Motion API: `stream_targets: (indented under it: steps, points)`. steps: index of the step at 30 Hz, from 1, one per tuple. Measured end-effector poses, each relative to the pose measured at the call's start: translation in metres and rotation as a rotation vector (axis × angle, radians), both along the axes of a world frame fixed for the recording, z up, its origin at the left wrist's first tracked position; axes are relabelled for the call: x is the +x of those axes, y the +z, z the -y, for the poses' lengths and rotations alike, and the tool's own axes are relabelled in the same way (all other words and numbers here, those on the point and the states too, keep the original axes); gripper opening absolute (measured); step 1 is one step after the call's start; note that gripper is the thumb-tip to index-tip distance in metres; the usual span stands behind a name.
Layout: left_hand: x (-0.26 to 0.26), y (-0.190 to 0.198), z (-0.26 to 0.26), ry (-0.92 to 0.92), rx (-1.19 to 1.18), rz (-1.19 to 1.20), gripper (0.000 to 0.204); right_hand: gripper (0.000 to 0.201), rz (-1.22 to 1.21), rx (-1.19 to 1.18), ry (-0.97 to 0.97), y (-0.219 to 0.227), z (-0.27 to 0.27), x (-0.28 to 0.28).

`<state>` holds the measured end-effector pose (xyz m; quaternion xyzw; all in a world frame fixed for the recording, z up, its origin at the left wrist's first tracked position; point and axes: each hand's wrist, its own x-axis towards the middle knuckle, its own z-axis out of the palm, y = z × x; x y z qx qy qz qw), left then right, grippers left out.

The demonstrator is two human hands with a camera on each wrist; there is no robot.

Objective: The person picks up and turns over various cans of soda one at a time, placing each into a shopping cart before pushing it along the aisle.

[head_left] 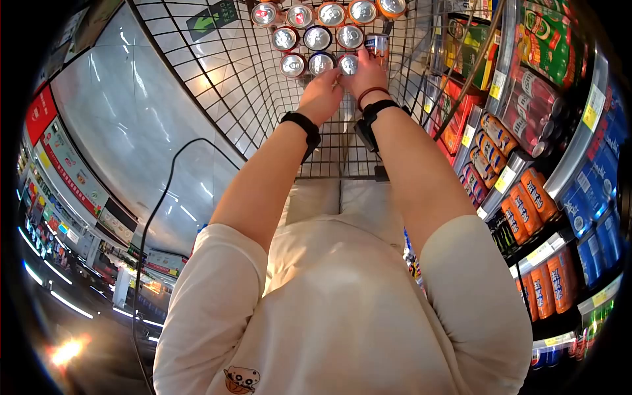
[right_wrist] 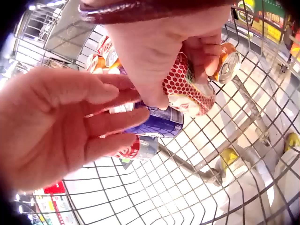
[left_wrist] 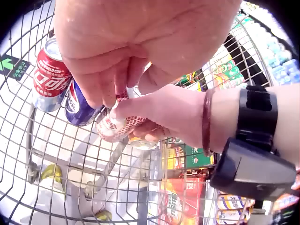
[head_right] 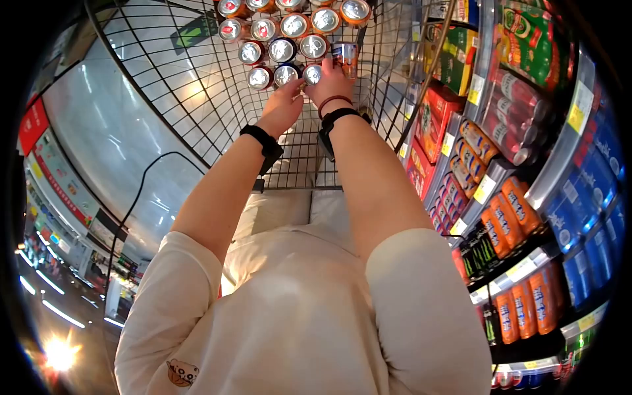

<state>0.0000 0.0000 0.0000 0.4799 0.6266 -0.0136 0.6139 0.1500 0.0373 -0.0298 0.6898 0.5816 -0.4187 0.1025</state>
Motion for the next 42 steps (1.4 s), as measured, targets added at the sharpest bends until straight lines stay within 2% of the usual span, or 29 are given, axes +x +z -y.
stream_targets:
  steps: [2, 3, 5, 6, 7, 9, 10, 11, 13, 14, 16, 17, 18, 19, 22, 23, 24, 25, 27, 28, 32, 33, 34, 35, 37, 38, 39, 41, 42]
  points:
    - [-0.006, 0.004, 0.012, 0.102, 0.032, 0.073, 0.08, 0.066, -0.173, 0.03, -0.098, 0.01, 0.004, 0.008]
    - [-0.01, 0.015, 0.006, 0.096, 0.084, 0.039, 0.08, 0.07, -0.265, 0.017, -0.161, 0.021, -0.003, 0.011]
    - [-0.001, 0.044, 0.012, 0.024, 0.323, 0.175, 0.081, 0.076, -0.291, -0.045, -0.263, 0.045, 0.005, 0.037]
    - [0.001, 0.065, 0.011, -0.002, 0.376, 0.233, 0.086, 0.073, -0.39, -0.039, -0.255, 0.067, 0.009, 0.051]
    - [0.005, 0.081, 0.008, -0.017, 0.391, 0.243, 0.086, 0.073, -0.384, -0.019, -0.266, 0.092, 0.01, 0.062]
    - [0.013, 0.122, 0.004, -0.05, 0.551, 0.342, 0.09, 0.063, -0.746, -0.112, -0.409, 0.15, 0.011, 0.081]
    - [0.022, 0.152, 0.001, 0.057, 0.501, 0.485, 0.09, 0.054, -0.778, -0.188, -0.367, 0.197, 0.003, 0.091]
    - [0.03, 0.18, -0.001, 0.031, 0.526, 0.485, 0.09, 0.054, -0.792, -0.154, -0.371, 0.226, 0.007, 0.1]
    - [0.046, 0.236, -0.003, 0.213, 0.45, 0.57, 0.093, 0.056, -1.199, -0.102, -0.696, 0.276, 0.016, 0.116]
    - [0.054, 0.263, -0.002, 0.286, 0.372, 0.636, 0.093, 0.056, -1.219, -0.06, -0.687, 0.297, 0.019, 0.125]
    - [0.073, 0.314, 0.005, 0.242, 0.445, 0.685, 0.094, 0.062, -1.311, 0.299, -0.42, 0.34, 0.032, 0.143]
    - [0.083, 0.336, 0.011, 0.191, 0.52, 0.714, 0.095, 0.062, -1.316, 0.342, -0.415, 0.363, 0.039, 0.151]
    - [0.098, 0.359, 0.018, 0.192, 0.618, 0.776, 0.096, 0.063, -1.354, 0.338, -0.493, 0.392, 0.046, 0.161]
    - [0.113, 0.385, 0.027, 0.16, 0.703, 0.746, 0.092, 0.064, -1.39, 0.335, -0.571, 0.417, 0.054, 0.172]
    - [0.146, 0.435, 0.049, -0.025, 1.002, 0.754, 0.078, 0.063, -1.539, 0.433, -0.589, 0.47, 0.087, 0.201]
    - [0.161, 0.45, 0.062, 0.072, 1.03, 0.755, 0.068, 0.063, -1.622, 0.48, -0.611, 0.484, 0.101, 0.209]
    - [0.169, 0.462, 0.069, 0.013, 1.126, 0.703, 0.065, 0.065, -1.655, 0.512, -0.583, 0.501, 0.115, 0.218]
    - [0.175, 0.472, 0.077, -0.042, 1.219, 0.65, 0.062, 0.065, -1.65, 0.547, -0.588, 0.512, 0.129, 0.226]
    - [0.187, 0.496, 0.088, -0.144, 1.369, 0.625, 0.059, 0.069, -1.684, 0.649, -0.469, 0.529, 0.151, 0.242]
    - [0.191, 0.504, 0.092, -0.192, 1.384, 0.633, 0.058, 0.071, -1.615, 0.787, -0.469, 0.531, 0.157, 0.247]
    - [0.212, 0.526, 0.102, -0.262, 1.422, 0.885, 0.069, 0.071, -1.428, 0.806, -0.371, 0.56, 0.193, 0.275]
    - [0.216, 0.531, 0.102, -0.283, 1.424, 0.907, 0.073, 0.066, -1.345, 0.894, -0.398, 0.562, 0.195, 0.268]
    - [0.22, 0.532, 0.097, -0.361, 1.439, 0.942, 0.083, 0.066, -1.373, 0.804, -0.419, 0.566, 0.204, 0.27]
    - [0.224, 0.537, 0.102, -0.378, 1.435, 0.946, 0.083, 0.069, -1.402, 0.717, -0.431, 0.571, 0.21, 0.273]
    - [0.237, 0.553, 0.113, -0.338, 1.311, 0.971, 0.089, 0.063, -1.348, 0.744, -0.487, 0.582, 0.219, 0.278]
    - [0.239, 0.561, 0.116, -0.369, 1.398, 0.832, 0.092, 0.058, -1.288, 0.748, -0.541, 0.588, 0.224, 0.279]
    - [0.239, 0.562, 0.116, -0.381, 1.395, 0.832, 0.092, 0.058, -1.293, 0.755, -0.549, 0.595, 0.228, 0.282]
    - [0.239, 0.563, 0.11, -0.435, 1.523, 0.738, 0.089, 0.051, -1.273, 0.527, -0.61, 0.605, 0.233, 0.287]
    - [0.242, 0.563, 0.11, -0.408, 1.587, 0.761, 0.087, 0.054, -1.185, 0.663, -0.646, 0.604, 0.232, 0.276]
